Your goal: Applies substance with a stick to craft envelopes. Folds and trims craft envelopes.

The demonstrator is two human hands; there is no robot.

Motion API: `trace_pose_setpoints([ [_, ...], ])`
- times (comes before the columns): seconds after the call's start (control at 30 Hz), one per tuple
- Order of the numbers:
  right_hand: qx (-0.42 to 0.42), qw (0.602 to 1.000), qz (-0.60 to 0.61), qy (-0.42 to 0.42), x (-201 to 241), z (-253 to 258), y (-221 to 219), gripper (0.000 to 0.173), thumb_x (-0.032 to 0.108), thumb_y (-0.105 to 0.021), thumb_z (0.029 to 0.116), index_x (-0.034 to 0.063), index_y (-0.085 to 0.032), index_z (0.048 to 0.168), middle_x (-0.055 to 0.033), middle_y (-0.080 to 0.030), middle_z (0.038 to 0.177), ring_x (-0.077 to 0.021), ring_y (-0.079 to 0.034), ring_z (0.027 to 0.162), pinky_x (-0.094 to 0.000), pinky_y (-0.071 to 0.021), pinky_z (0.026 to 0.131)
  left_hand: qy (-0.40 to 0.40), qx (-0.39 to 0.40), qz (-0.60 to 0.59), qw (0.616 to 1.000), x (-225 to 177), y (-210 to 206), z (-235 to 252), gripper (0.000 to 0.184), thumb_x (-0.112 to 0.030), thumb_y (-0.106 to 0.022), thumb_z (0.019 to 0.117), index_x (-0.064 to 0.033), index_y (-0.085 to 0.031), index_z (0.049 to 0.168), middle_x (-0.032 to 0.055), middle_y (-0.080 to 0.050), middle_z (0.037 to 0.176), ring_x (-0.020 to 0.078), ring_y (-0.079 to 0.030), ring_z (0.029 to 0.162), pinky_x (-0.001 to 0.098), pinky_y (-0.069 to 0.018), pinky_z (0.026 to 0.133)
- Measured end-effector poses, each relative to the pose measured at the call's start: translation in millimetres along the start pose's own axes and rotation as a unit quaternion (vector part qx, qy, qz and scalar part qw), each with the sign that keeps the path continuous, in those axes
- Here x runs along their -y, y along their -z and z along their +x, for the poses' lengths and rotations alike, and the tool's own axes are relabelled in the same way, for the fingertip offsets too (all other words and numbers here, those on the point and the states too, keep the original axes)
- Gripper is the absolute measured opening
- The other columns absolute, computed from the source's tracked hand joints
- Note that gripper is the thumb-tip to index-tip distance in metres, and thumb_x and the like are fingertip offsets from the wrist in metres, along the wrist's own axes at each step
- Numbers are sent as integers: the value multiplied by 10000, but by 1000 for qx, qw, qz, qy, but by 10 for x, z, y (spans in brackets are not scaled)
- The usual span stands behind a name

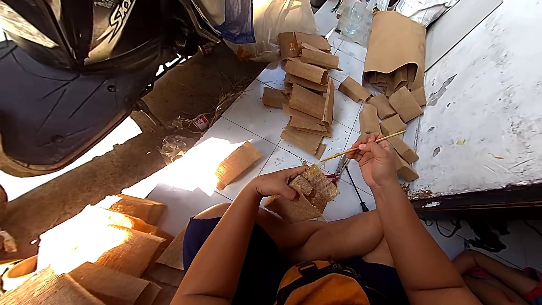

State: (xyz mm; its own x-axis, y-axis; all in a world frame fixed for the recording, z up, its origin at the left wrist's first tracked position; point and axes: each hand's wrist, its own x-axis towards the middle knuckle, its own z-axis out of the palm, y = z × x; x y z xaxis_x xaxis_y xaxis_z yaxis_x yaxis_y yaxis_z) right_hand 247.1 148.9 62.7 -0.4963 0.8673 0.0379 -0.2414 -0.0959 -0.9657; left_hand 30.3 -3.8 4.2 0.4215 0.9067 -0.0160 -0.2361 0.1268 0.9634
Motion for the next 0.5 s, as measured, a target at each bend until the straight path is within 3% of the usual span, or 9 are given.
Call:
trace_pose_setpoints([
  [0.23, 72, 992, -70, -73, -5, -2, -13, 184, -28, -408, 993, 132, -494, 963, -17, -698, 767, -114, -689, 609, -262, -606, 625, 3, 11, 32, 999, 19, 19, 0, 706, 5, -656, 706, -86, -479, 1384, -23, -707, 1117, 32, -685, 960, 229, -585, 838],
  [0.33, 58, 996, -52, -43, -1, -12, -67, 188, -34, -431, 1005, 143, -492, 982, -12, -705, 800, -119, -709, 651, -275, -621, 664, 8, 13, 38, 999, 16, 19, 6, 716, 15, -651, 704, -82, -467, 1390, -16, -702, 1120, 31, -682, 963, 228, -584, 839],
  [0.5, 69, 994, -72, -43, 8, 6, -114, 191, -58, -444, 991, 128, -483, 976, -15, -709, 782, -121, -709, 634, -273, -620, 638, 7, -6, 37, 999, 1, 13, -10, 753, -5, -668, 688, -74, -452, 1406, -25, -699, 1120, 22, -682, 959, 214, -582, 834],
])
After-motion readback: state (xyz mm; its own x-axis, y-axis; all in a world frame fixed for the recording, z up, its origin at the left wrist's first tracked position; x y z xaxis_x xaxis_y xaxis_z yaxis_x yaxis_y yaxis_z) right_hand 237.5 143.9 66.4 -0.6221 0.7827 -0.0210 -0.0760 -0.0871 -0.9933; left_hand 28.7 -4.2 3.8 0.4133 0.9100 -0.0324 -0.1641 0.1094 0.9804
